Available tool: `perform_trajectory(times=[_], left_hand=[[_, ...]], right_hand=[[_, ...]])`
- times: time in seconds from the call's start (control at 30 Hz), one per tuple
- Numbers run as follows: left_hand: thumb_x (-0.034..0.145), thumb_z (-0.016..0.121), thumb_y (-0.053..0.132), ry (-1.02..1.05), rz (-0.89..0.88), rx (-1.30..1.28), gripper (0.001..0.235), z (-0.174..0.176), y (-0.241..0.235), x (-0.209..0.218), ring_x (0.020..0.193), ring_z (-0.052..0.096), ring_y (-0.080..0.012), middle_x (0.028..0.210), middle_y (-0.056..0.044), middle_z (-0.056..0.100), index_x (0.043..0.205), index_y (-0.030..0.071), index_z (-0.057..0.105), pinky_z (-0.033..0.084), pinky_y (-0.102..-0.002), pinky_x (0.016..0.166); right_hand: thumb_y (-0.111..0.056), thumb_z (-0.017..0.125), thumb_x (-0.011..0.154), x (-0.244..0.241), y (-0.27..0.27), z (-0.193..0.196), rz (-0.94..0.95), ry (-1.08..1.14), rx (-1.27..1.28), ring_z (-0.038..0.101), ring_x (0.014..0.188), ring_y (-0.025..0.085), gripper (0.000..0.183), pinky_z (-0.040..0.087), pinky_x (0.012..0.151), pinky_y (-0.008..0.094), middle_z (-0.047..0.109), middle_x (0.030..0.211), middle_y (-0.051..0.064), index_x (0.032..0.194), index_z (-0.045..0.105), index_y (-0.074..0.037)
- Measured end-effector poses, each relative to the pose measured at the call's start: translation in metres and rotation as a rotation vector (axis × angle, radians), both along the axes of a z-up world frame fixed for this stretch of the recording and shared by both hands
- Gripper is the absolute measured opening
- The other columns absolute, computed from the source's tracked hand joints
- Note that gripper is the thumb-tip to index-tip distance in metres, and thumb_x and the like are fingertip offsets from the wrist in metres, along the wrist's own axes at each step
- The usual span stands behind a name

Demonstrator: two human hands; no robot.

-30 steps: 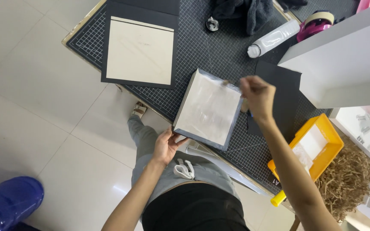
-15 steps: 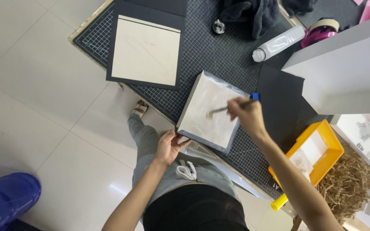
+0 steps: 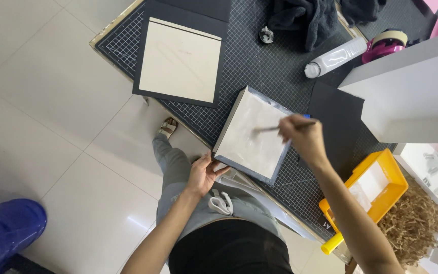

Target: Applying glue to a board using a roller and a brush on a workshop table

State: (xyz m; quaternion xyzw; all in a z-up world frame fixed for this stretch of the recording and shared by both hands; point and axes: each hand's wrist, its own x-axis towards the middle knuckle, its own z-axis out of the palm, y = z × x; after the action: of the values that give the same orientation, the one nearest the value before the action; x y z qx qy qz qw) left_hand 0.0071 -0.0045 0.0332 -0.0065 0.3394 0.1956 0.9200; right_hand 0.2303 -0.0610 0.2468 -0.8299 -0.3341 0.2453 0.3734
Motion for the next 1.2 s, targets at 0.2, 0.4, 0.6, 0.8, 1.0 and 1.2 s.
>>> perform_trajectory(times=[0.2,0.4,0.6,0.8,1.0,1.2], left_hand=[[0.1,0.061,0.022,0.002,0.001,0.007,0.021,0.001,0.002,0.003,0.1,0.07,-0.0303,0.097,-0.011,0.071,0.104,0.003,0.068,0.056,-0.069,0.09],[0.101,0.058,0.019,-0.01,-0.004,0.004,0.02,0.014,0.003,0.0,0.098,0.07,-0.0289,0.094,-0.011,0.07,0.104,0.002,0.068,0.056,-0.069,0.09],[0.101,0.059,0.02,-0.001,-0.009,0.021,0.021,0.004,0.003,0.001,0.096,0.07,-0.027,0.093,-0.01,0.069,0.106,0.002,0.067,0.056,-0.068,0.091],[0.102,0.058,0.018,-0.008,-0.006,0.006,0.02,0.005,0.002,-0.001,0.099,0.069,-0.0302,0.094,-0.011,0.068,0.104,0.0,0.067,0.055,-0.071,0.09],[0.101,0.059,0.018,-0.047,-0.003,-0.004,0.018,0.021,0.007,-0.001,0.098,0.068,-0.0287,0.091,-0.009,0.067,0.101,0.002,0.067,0.056,-0.069,0.091],[0.099,0.063,0.018,-0.041,0.019,-0.02,0.016,0.016,0.005,-0.001,0.089,0.071,-0.0265,0.083,-0.007,0.069,0.093,0.005,0.069,0.058,-0.068,0.086]], right_hand=[[-0.004,0.067,0.101,0.013,0.008,-0.029,-0.008,-0.225,0.202,0.06,0.057,0.018,0.009,0.051,0.058,0.032,0.066,0.068,0.013,0.095,0.072,0.0],[-0.01,0.071,0.093,-0.005,0.008,-0.005,0.085,-0.168,-0.005,0.061,0.049,0.022,0.013,0.052,0.059,0.035,0.066,0.057,0.012,0.083,0.073,-0.003],[-0.001,0.075,0.091,-0.005,0.012,-0.04,0.187,-0.524,0.174,0.066,0.057,0.033,0.007,0.047,0.05,0.037,0.065,0.064,0.018,0.086,0.071,-0.004],[-0.001,0.07,0.098,0.009,0.023,-0.034,0.107,-0.456,0.23,0.06,0.052,0.019,0.01,0.047,0.051,0.03,0.066,0.062,0.01,0.088,0.07,-0.004],[-0.005,0.073,0.091,-0.032,0.016,-0.021,0.219,-0.387,0.119,0.065,0.053,0.024,0.01,0.05,0.053,0.032,0.067,0.062,0.009,0.082,0.069,-0.008],[0.0,0.073,0.093,0.004,0.026,-0.045,0.252,-0.58,0.214,0.067,0.062,0.033,0.006,0.049,0.055,0.037,0.067,0.069,0.015,0.09,0.069,-0.002]])
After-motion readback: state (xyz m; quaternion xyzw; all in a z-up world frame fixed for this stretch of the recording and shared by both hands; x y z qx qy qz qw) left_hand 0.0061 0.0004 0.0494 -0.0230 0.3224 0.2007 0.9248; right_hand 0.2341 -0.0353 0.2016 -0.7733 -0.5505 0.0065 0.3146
